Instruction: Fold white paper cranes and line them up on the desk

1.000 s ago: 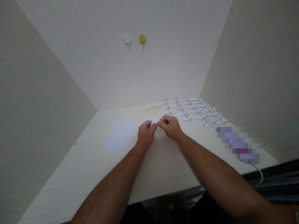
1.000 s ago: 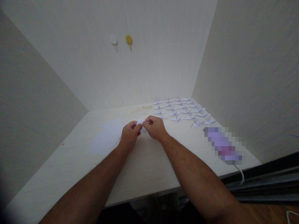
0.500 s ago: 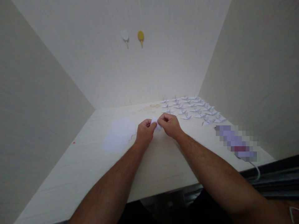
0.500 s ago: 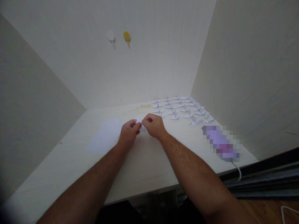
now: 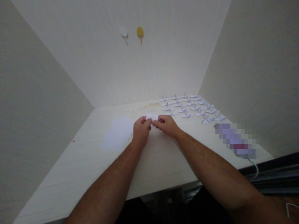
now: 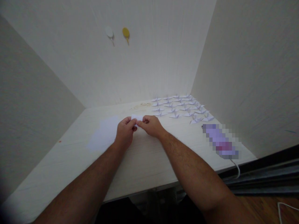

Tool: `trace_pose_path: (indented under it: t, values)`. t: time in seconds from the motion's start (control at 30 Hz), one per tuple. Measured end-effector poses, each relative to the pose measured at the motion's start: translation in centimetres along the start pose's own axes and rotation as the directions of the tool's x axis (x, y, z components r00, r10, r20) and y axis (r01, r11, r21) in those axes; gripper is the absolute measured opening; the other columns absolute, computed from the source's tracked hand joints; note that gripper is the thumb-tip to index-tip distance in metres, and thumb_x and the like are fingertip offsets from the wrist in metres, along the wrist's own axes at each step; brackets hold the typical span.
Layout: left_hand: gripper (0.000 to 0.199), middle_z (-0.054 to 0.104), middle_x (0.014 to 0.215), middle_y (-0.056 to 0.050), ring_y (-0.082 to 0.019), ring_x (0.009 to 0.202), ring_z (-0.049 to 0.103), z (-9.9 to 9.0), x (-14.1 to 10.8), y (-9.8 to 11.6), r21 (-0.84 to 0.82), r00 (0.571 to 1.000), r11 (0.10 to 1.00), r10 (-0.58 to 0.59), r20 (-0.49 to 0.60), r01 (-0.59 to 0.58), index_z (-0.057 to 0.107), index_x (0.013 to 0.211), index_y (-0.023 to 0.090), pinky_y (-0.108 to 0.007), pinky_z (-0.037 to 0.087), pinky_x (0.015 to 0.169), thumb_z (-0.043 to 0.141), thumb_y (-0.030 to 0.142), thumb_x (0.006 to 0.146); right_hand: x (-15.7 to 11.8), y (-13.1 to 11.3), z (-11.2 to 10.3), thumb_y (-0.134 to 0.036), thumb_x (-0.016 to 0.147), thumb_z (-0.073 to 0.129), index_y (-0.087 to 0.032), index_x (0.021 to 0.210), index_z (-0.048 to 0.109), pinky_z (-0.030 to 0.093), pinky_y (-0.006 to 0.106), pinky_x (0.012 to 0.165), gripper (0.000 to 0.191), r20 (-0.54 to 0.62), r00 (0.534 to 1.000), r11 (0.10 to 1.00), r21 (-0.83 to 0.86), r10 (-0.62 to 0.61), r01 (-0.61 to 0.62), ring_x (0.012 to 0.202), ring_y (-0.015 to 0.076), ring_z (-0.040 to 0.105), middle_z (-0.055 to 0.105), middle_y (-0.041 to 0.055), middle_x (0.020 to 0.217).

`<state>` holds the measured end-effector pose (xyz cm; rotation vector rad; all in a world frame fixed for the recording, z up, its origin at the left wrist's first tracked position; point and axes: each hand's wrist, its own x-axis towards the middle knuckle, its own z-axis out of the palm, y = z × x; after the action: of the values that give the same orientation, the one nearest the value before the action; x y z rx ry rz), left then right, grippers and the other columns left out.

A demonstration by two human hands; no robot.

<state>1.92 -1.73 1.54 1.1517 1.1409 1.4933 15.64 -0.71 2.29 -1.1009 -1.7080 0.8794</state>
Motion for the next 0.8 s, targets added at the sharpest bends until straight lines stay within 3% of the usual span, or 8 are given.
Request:
trace_pose_path:
  t: [0.1, 0.27, 0.5, 0.63, 0.8]
  values:
    - [0.016, 0.054, 0.059, 0.002, -0.008, 0.050, 0.044, 0.1, 0.1, 0.1, -0.040, 1.000, 0.999, -0.017, -0.015, 0.017, 0.059, 0.068, 0.017, -0.022, 0.033, 0.047, 0.067, 0.030, 0.069, -0.1, 0.0, 0.0, -0.035, 0.080, 0.059, -0.015, 0.055, 0.055, 0.030, 0.021, 0.050, 0.032, 0.064, 0.998, 0.998, -0.054, -0.015, 0.019, 0.048, 0.0076, 0.043, 0.053, -0.0025, 0.049]
    - [0.016, 0.050, 0.059, 0.002, -0.008, 0.051, 0.043, 0.5, 0.0, 0.4, -0.162, 0.999, 0.986, -0.048, -0.015, 0.045, 0.055, 0.064, 0.017, -0.022, 0.033, 0.047, 0.067, 0.027, 0.068, -0.1, -0.3, 0.0, -0.031, 0.079, 0.060, -0.016, 0.054, 0.055, 0.030, 0.020, 0.049, 0.029, 0.039, 0.999, 0.999, -0.021, -0.032, 0.033, 0.047, 0.0069, 0.041, 0.053, -0.0035, 0.049]
    - [0.012, 0.054, 0.065, 0.001, -0.010, 0.054, 0.049, 0.0, 0.0, 1.1, -0.234, 0.983, 0.961, -0.116, 0.140, 0.147, 0.055, 0.070, 0.019, -0.021, 0.032, 0.044, 0.062, 0.028, 0.066, 0.0, -0.3, -0.2, -0.030, 0.077, 0.060, -0.015, 0.055, 0.059, 0.026, 0.020, 0.046, 0.026, 0.077, 0.997, 1.000, -0.028, -0.011, 0.013, 0.045, 0.0066, 0.038, 0.049, -0.0047, 0.046]
    - [0.019, 0.057, 0.067, 0.001, -0.009, 0.056, 0.050, -0.3, 0.0, 1.2, -0.167, 0.975, 0.973, -0.132, 0.178, 0.162, 0.058, 0.073, 0.018, -0.021, 0.033, 0.047, 0.069, 0.032, 0.066, 0.0, -0.2, -0.3, -0.028, 0.077, 0.059, -0.014, 0.057, 0.060, 0.028, 0.019, 0.047, 0.025, 0.101, 0.995, 1.000, -0.002, 0.000, 0.000, 0.044, 0.0061, 0.039, 0.053, -0.0036, 0.048]
    - [0.022, 0.057, 0.059, 0.001, -0.009, 0.054, 0.051, -0.4, 0.1, 1.0, -0.101, 0.984, 0.985, -0.130, 0.121, 0.142, 0.059, 0.063, 0.015, -0.022, 0.036, 0.052, 0.077, 0.027, 0.058, -0.2, -0.2, -0.4, -0.028, 0.077, 0.059, -0.014, 0.061, 0.064, 0.030, 0.019, 0.047, 0.021, 0.169, 0.985, 0.999, 0.044, -0.021, 0.014, 0.045, 0.0062, 0.042, 0.056, -0.0024, 0.050]
